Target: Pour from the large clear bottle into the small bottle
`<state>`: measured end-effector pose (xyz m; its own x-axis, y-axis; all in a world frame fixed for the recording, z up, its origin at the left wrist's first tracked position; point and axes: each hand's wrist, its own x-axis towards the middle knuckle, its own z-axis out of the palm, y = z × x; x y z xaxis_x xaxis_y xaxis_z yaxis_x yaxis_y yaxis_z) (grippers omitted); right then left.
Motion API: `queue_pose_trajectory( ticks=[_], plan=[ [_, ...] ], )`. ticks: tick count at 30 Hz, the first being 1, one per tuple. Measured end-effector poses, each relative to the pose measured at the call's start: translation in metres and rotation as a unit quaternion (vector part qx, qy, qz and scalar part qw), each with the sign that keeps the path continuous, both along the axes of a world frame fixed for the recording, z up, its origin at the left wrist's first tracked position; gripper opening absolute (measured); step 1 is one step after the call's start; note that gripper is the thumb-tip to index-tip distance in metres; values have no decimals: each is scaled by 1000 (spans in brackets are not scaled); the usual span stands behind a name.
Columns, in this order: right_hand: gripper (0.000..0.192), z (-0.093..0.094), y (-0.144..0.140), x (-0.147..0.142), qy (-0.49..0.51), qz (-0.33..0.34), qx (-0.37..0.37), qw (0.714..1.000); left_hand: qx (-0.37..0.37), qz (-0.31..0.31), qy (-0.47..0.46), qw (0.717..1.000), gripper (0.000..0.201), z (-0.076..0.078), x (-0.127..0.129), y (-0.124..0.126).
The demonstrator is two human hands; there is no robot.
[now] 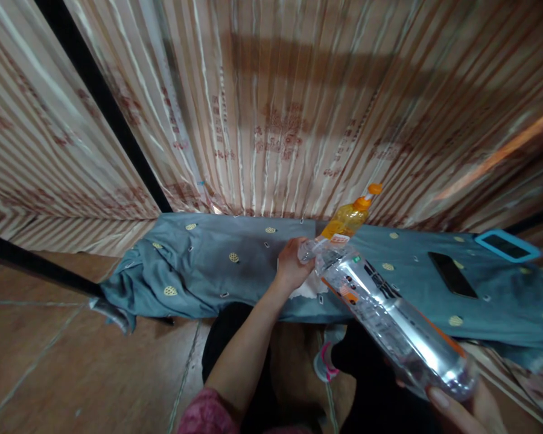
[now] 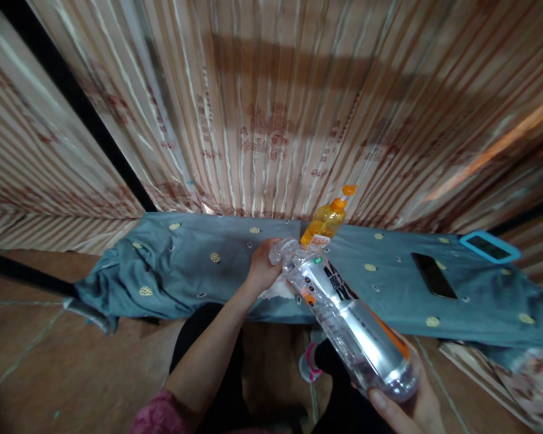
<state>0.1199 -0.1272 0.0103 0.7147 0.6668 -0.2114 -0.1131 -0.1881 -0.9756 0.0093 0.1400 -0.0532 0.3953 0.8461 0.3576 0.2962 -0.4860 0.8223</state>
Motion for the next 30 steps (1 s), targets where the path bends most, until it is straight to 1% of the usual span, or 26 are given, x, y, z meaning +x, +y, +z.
queue_pose_trajectory(
  ticks=[3,6,9,11,15,18,21,24,26,28,30],
  plan=[
    [82,-2,-1,1,-11,12,-6,1000,0,9,-8,1000,34,1,-1,0],
    [79,-8,-2,4,-19,24,-5,1000,-6,14,-14,1000,33,1,-1,-1],
    [76,-14,-2,5,-27,15,9,999,-11,15,-18,1000,32,0,-1,0],
    [78,-17,-2,4,-28,3,14,1000,-10,18,-18,1000,31,-2,0,1],
    [89,-14,0,3,-19,7,9,1000,2,21,-17,1000,30,-5,2,3],
    [86,-9,1,1,2,17,20,1000,5,22,-19,1000,30,-6,4,4],
    [84,-9,2,1,9,0,19,1000,5,20,-16,1000,30,-5,5,4],
    [74,-16,3,6,-21,-14,36,999,-1,20,-5,1000,31,-5,7,5],
    [67,-23,3,12,-44,-11,45,998,-5,21,-7,1000,33,-5,7,4],
    [66,-32,1,18,-53,6,39,998,-8,23,-10,1000,34,-5,6,4],
    [66,-39,-1,24,-49,15,52,997,-10,23,-9,1000,34,-4,4,4]
  ],
)
